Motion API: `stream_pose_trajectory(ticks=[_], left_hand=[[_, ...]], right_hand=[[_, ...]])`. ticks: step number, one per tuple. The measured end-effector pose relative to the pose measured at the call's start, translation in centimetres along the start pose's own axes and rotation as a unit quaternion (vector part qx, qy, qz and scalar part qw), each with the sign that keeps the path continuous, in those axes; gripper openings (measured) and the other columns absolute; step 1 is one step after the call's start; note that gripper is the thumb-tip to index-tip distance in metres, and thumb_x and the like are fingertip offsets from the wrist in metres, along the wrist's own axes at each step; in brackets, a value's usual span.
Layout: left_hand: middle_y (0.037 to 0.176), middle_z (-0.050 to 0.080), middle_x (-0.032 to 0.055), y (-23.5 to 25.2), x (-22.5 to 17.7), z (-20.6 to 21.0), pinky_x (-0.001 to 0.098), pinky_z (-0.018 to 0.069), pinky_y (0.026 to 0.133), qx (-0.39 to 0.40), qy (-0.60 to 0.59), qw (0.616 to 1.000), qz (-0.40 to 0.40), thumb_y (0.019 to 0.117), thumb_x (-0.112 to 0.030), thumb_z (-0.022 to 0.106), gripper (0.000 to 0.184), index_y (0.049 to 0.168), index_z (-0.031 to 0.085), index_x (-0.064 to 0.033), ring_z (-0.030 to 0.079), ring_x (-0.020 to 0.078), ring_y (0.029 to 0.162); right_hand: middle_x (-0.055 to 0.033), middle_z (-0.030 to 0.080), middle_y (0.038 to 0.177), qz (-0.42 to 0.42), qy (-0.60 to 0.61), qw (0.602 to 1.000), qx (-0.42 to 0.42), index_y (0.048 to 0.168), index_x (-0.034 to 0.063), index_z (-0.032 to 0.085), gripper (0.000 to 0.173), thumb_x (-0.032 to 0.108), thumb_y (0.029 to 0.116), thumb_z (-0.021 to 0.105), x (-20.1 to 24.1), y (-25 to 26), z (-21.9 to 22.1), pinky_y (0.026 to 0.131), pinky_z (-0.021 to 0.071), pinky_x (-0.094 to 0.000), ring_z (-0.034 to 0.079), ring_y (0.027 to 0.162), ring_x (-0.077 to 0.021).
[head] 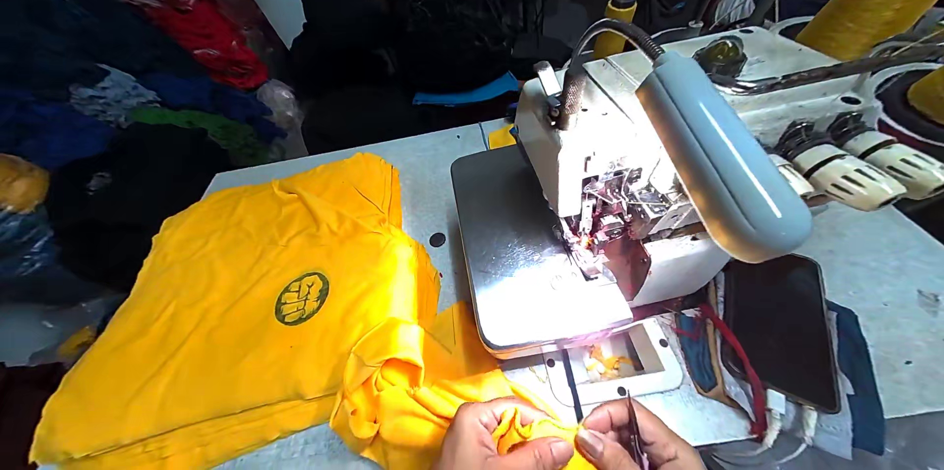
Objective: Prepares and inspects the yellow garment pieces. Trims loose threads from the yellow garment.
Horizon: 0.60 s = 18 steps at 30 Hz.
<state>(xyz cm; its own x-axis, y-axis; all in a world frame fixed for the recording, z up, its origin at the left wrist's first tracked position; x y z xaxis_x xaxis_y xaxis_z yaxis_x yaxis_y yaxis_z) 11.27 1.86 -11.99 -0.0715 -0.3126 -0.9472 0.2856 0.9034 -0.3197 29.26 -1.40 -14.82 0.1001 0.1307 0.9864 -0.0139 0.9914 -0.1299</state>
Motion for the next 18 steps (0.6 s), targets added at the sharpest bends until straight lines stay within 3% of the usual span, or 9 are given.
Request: stream_pose_trajectory(ticks=[3, 7, 11, 18], left_hand=[[0.075, 0.073, -0.0032, 0.3, 0.0, -0.2, 0.0205, 0.0571, 0.066, -0.011, 0.005, 1.0, -0.012, 0.0875, -0.003, 0.075, 0.003, 0.088, 0.077, -0.0055, 0.068, 0.0007, 0.068], [0.077, 0.074, -0.0035, 0.7, 0.1, -0.4, 0.0206, 0.0567, 0.067, -0.003, 0.014, 1.0, -0.016, 0.0881, -0.007, 0.075, 0.004, 0.088, 0.078, -0.007, 0.068, 0.0001, 0.07], [0.078, 0.074, -0.0037, 0.9, 0.5, -0.5, 0.0201, 0.0564, 0.067, 0.012, 0.012, 1.0, -0.011, 0.0881, -0.008, 0.075, 0.003, 0.088, 0.078, -0.0071, 0.067, -0.0003, 0.07], [0.08, 0.075, -0.0031, 0.8, 0.8, -0.7, 0.0194, 0.0569, 0.069, 0.022, 0.001, 1.0, -0.005, 0.0885, -0.006, 0.074, 0.005, 0.091, 0.079, -0.006, 0.068, -0.0007, 0.073]], right_hand=[[0.0014, 0.059, 0.076, -0.079, -0.15, 0.985, -0.014, 0.117, -0.0056, 0.055, 0.043, 0.019, 0.0901, 0.078, -0.2, 0.3, -1.0, 0.055, 0.0445, -0.018, 0.051, 0.06, 0.0005], [-0.016, 0.065, 0.083, -0.214, -0.289, 0.933, 0.015, 0.114, -0.0073, 0.064, 0.031, 0.017, 0.0954, 0.072, 0.6, 0.5, -2.2, 0.058, 0.0488, -0.0223, 0.057, 0.065, -0.0115], [-0.0166, 0.064, 0.082, -0.282, -0.315, 0.905, 0.05, 0.113, -0.0031, 0.071, 0.027, 0.017, 0.095, 0.073, 0.7, 0.6, -2.3, 0.061, 0.0516, -0.0235, 0.061, 0.069, -0.0156], [-0.0152, 0.065, 0.083, -0.282, -0.311, 0.906, 0.052, 0.111, -0.0032, 0.072, 0.026, 0.015, 0.094, 0.074, 0.4, 0.7, -1.9, 0.064, 0.0522, -0.0208, 0.061, 0.071, -0.0135]])
Point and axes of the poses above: each hand's wrist, its own y-axis towards the middle knuckle, its own z-axis out of the palm, x = y × z, the point moved 3 cm from there along y, towards the middle knuckle
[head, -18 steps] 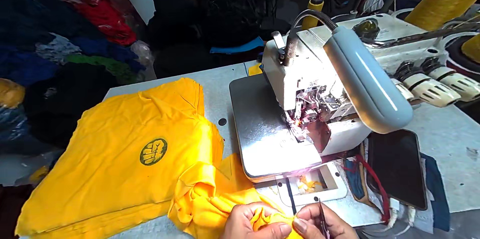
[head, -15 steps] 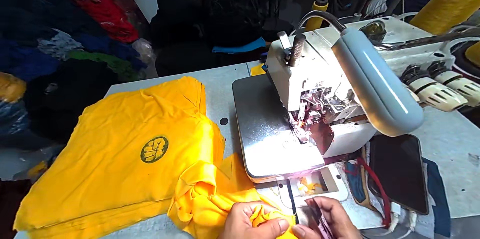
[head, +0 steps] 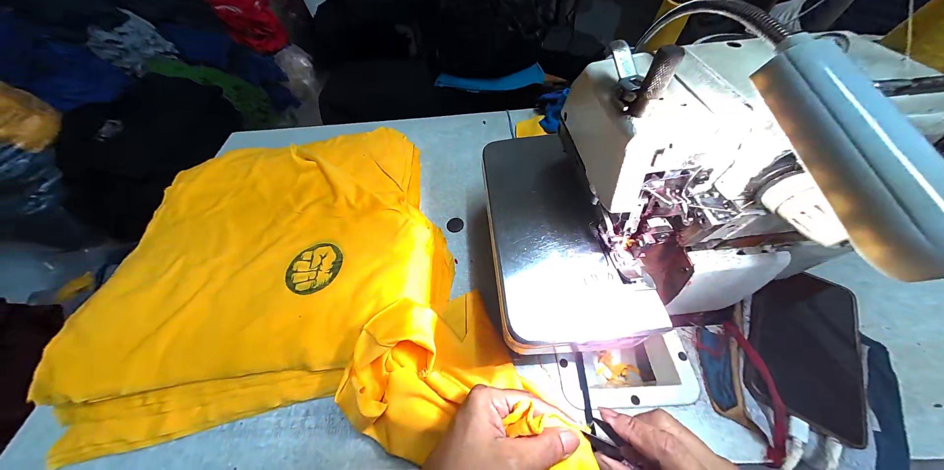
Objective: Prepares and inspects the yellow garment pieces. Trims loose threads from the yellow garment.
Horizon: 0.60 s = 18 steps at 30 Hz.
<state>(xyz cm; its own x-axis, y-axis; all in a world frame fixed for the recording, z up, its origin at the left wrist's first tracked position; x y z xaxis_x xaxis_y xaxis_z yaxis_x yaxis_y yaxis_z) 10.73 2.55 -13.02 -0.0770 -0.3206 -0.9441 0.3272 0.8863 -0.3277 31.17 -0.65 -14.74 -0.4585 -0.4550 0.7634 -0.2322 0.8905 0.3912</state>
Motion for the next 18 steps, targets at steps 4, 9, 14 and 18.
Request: stream_pose_trajectory(ticks=[4, 9, 14, 18], left_hand=[[0.081, 0.075, -0.0029, 0.08, 0.13, 0.02, 0.0194, 0.0571, 0.069, 0.004, -0.002, 1.0, -0.005, 0.0884, -0.006, 0.074, 0.006, 0.091, 0.079, -0.0061, 0.068, -0.0007, 0.073], [0.08, 0.075, -0.0031, 0.13, 0.09, 0.07, 0.0192, 0.0566, 0.068, 0.01, -0.004, 1.0, -0.013, 0.0881, -0.006, 0.073, 0.005, 0.09, 0.079, -0.0063, 0.068, -0.0006, 0.073], [0.08, 0.075, -0.0028, 0.18, 0.14, 0.05, 0.0193, 0.0567, 0.068, 0.012, -0.008, 1.0, -0.011, 0.0883, -0.005, 0.073, 0.005, 0.089, 0.078, -0.0057, 0.068, -0.0003, 0.072], [0.08, 0.075, -0.0023, 0.3, 0.38, 0.06, 0.0197, 0.057, 0.068, 0.021, -0.011, 1.0, -0.006, 0.0889, -0.006, 0.073, 0.006, 0.09, 0.078, -0.0054, 0.068, -0.0001, 0.072]], right_hand=[[-0.015, 0.065, 0.084, 0.002, 0.009, 1.0, 0.005, 0.112, -0.0031, 0.072, 0.025, 0.015, 0.094, 0.074, -0.07, -0.05, -0.01, 0.064, 0.052, -0.0201, 0.061, 0.072, -0.013], [-0.0142, 0.064, 0.083, 0.0, 0.014, 1.0, 0.003, 0.111, -0.0025, 0.072, 0.025, 0.015, 0.0934, 0.075, -0.24, 0.02, 0.03, 0.065, 0.0519, -0.0194, 0.061, 0.072, -0.0121], [-0.0148, 0.065, 0.084, 0.0, 0.025, 1.0, 0.01, 0.111, -0.003, 0.072, 0.025, 0.014, 0.0933, 0.075, -0.38, -0.06, -0.1, 0.067, 0.0529, -0.0197, 0.062, 0.074, -0.0125], [-0.0149, 0.066, 0.085, 0.0, 0.023, 1.0, 0.011, 0.111, -0.0028, 0.072, 0.025, 0.014, 0.0936, 0.075, -0.42, -0.06, -0.03, 0.068, 0.0534, -0.0194, 0.063, 0.075, -0.0123]])
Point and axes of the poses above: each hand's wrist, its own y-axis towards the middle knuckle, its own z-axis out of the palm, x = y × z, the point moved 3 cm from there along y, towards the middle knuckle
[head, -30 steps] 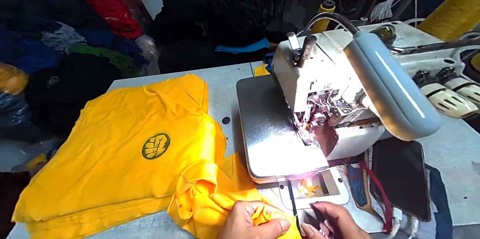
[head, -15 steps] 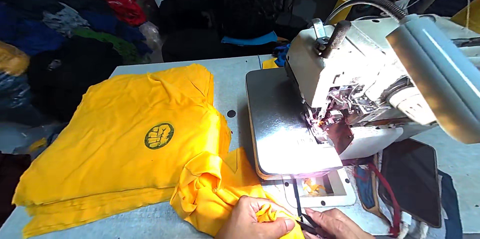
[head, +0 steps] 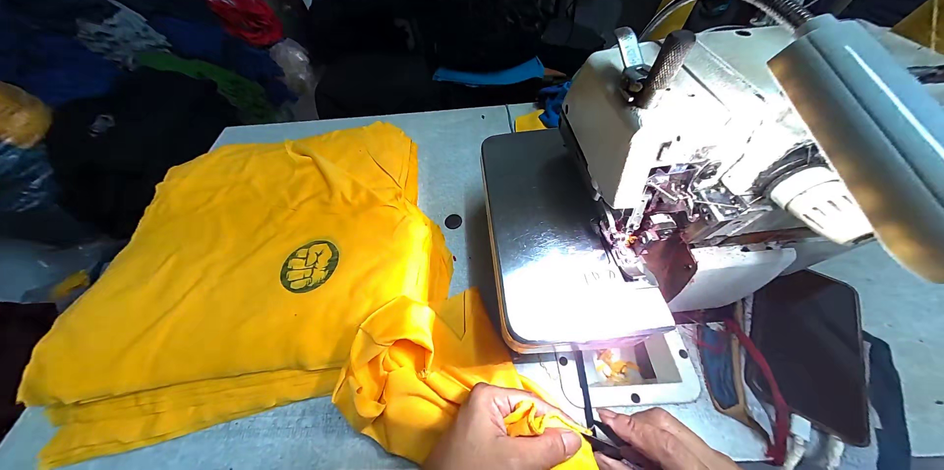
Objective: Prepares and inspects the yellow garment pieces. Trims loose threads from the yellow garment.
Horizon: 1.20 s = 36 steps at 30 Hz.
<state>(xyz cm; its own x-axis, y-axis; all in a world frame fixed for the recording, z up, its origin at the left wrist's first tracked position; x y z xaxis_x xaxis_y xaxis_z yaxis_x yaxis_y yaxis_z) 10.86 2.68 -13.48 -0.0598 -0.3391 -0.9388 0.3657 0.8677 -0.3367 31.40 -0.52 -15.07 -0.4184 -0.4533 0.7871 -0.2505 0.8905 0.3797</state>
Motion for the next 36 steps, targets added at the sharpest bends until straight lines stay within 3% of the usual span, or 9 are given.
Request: stream_pose_trajectory(ticks=[12, 17, 20, 25, 36], left_hand=[[0.072, 0.071, -0.0056, 0.11, 0.3, -0.09, 0.0177, 0.0525, 0.061, 0.006, 0.01, 1.0, -0.008, 0.0874, -0.008, 0.074, 0.005, 0.083, 0.077, -0.0074, 0.064, -0.0024, 0.065], [0.068, 0.068, -0.0076, 0.17, 0.43, -0.13, 0.0169, 0.0499, 0.058, 0.017, 0.014, 1.0, -0.007, 0.0874, -0.01, 0.075, 0.009, 0.079, 0.074, -0.0088, 0.06, -0.0033, 0.061], [0.07, 0.069, -0.0066, 0.18, 0.45, -0.16, 0.0174, 0.0512, 0.059, 0.013, 0.006, 1.0, -0.011, 0.0876, -0.009, 0.074, 0.007, 0.081, 0.075, -0.0084, 0.062, -0.0028, 0.063], [0.073, 0.071, -0.0054, 0.18, 0.41, -0.14, 0.0181, 0.0532, 0.062, 0.009, -0.003, 1.0, -0.016, 0.0877, -0.007, 0.074, 0.004, 0.085, 0.077, -0.0075, 0.064, -0.0018, 0.066], [0.071, 0.07, -0.0068, 0.3, 0.57, -0.16, 0.0178, 0.0517, 0.06, 0.012, 0.006, 1.0, -0.012, 0.0867, -0.009, 0.075, 0.005, 0.082, 0.076, -0.0086, 0.062, -0.0028, 0.064]], right_hand=[[-0.0128, 0.068, 0.088, -0.043, 0.01, 0.999, 0.011, 0.111, 0.0019, 0.072, 0.021, 0.016, 0.0952, 0.074, -0.9, 0.2, 0.17, 0.073, 0.0551, -0.0198, 0.066, 0.082, -0.0123], [-0.015, 0.07, 0.087, -0.083, -0.016, 0.996, 0.013, 0.109, -0.0026, 0.072, 0.019, 0.013, 0.1004, 0.065, -0.73, 0.1, 0.4, 0.076, 0.0551, -0.0221, 0.068, 0.083, -0.0169], [-0.0148, 0.069, 0.092, -0.061, 0.009, 0.998, -0.015, 0.113, -0.0036, 0.067, 0.019, 0.012, 0.1016, 0.064, -0.62, -0.1, 0.4, 0.081, 0.0549, -0.0181, 0.068, 0.087, -0.0119], [-0.0131, 0.071, 0.091, -0.062, -0.02, 0.998, -0.012, 0.111, 0.0, 0.072, 0.021, 0.015, 0.0956, 0.073, -0.68, -0.08, 0.12, 0.077, 0.0564, -0.0201, 0.069, 0.085, -0.0131], [-0.0105, 0.07, 0.089, -0.087, -0.058, 0.995, -0.001, 0.111, 0.0043, 0.072, 0.02, 0.017, 0.0962, 0.073, -0.82, 0.17, 0.05, 0.075, 0.055, -0.0219, 0.067, 0.083, -0.0153]])
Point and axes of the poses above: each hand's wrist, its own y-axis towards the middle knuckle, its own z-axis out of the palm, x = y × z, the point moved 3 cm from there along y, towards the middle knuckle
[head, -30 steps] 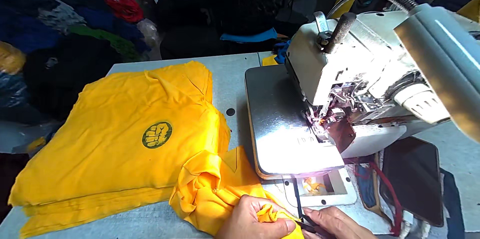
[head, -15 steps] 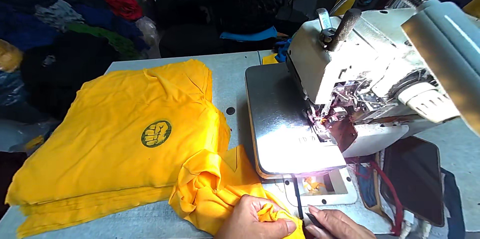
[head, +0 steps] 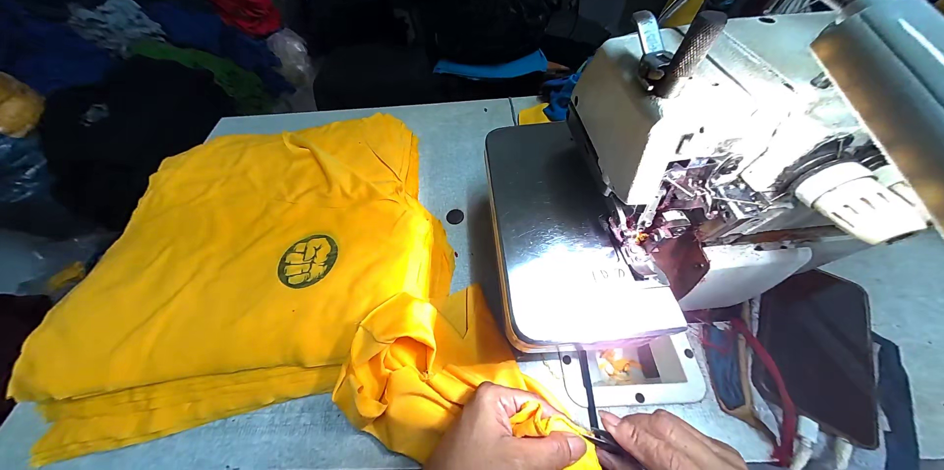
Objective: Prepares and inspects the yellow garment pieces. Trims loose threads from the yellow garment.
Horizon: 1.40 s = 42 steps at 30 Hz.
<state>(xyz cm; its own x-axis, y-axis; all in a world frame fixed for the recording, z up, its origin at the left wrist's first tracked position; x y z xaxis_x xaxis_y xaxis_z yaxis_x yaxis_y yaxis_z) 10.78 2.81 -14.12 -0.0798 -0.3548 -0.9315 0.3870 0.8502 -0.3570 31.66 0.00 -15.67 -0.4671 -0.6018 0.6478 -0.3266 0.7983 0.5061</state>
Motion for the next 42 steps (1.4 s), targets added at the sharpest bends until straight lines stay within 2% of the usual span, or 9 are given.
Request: stream_pose_trajectory(ticks=[9, 19, 23, 26, 32, 42], left_hand=[[0.072, 0.07, -0.0064, 0.07, 0.11, -0.13, 0.0177, 0.0515, 0.061, 0.002, 0.002, 1.0, 0.004, 0.0871, -0.009, 0.075, 0.006, 0.081, 0.076, -0.0084, 0.062, -0.0027, 0.064], [0.07, 0.068, -0.0073, 0.16, 0.28, -0.04, 0.0164, 0.0495, 0.059, 0.007, 0.014, 1.0, 0.012, 0.0878, -0.011, 0.075, 0.008, 0.081, 0.075, -0.008, 0.06, -0.004, 0.062], [0.069, 0.068, -0.0078, 0.19, 0.44, -0.02, 0.016, 0.0486, 0.058, 0.004, 0.026, 0.999, 0.021, 0.0872, -0.011, 0.076, 0.008, 0.08, 0.075, -0.0081, 0.059, -0.0048, 0.061], [0.07, 0.068, -0.0077, 0.18, 0.44, -0.03, 0.0161, 0.0494, 0.059, 0.001, 0.02, 1.0, 0.017, 0.0872, -0.011, 0.076, 0.008, 0.08, 0.075, -0.0084, 0.06, -0.0045, 0.063], [0.068, 0.068, -0.008, 0.18, 0.35, -0.1, 0.0164, 0.0497, 0.058, -0.007, 0.013, 1.0, 0.008, 0.0862, -0.011, 0.076, 0.007, 0.08, 0.075, -0.0093, 0.061, -0.004, 0.061], [0.067, 0.066, -0.0088, 0.22, 0.37, -0.15, 0.0158, 0.0475, 0.056, 0.001, 0.015, 1.0, 0.011, 0.087, -0.011, 0.076, 0.009, 0.078, 0.074, -0.0097, 0.058, -0.0046, 0.06]], right_hand=[[-0.0109, 0.07, 0.087, 0.007, -0.016, 1.0, 0.012, 0.11, 0.0053, 0.074, 0.018, 0.018, 0.0969, 0.072, 0.15, 0.03, -0.26, 0.07, 0.0535, -0.0241, 0.065, 0.078, -0.0173], [-0.0105, 0.07, 0.088, 0.003, -0.012, 1.0, 0.012, 0.11, 0.0052, 0.073, 0.017, 0.017, 0.0978, 0.07, 0.26, 0.33, 0.29, 0.072, 0.0536, -0.0234, 0.065, 0.08, -0.0168], [-0.0131, 0.07, 0.086, -0.002, -0.025, 1.0, 0.008, 0.11, 0.0008, 0.072, 0.017, 0.014, 0.0995, 0.066, 0.51, 0.3, 0.3, 0.072, 0.0532, -0.0246, 0.065, 0.078, -0.0194], [-0.0141, 0.069, 0.086, 0.007, -0.012, 1.0, -0.007, 0.109, -0.0021, 0.07, 0.018, 0.013, 0.1006, 0.065, 0.62, 0.19, 0.11, 0.075, 0.0542, -0.0209, 0.066, 0.08, -0.0171], [-0.0138, 0.072, 0.089, 0.017, -0.011, 1.0, 0.016, 0.11, -0.0002, 0.072, 0.021, 0.015, 0.0963, 0.072, 0.76, 0.13, -0.28, 0.075, 0.0563, -0.0218, 0.069, 0.082, -0.0161], [-0.0135, 0.072, 0.088, 0.019, -0.033, 0.999, 0.028, 0.111, 0.001, 0.073, 0.02, 0.016, 0.0967, 0.072, 0.87, 0.24, -0.18, 0.073, 0.0562, -0.0235, 0.069, 0.081, -0.0176]])
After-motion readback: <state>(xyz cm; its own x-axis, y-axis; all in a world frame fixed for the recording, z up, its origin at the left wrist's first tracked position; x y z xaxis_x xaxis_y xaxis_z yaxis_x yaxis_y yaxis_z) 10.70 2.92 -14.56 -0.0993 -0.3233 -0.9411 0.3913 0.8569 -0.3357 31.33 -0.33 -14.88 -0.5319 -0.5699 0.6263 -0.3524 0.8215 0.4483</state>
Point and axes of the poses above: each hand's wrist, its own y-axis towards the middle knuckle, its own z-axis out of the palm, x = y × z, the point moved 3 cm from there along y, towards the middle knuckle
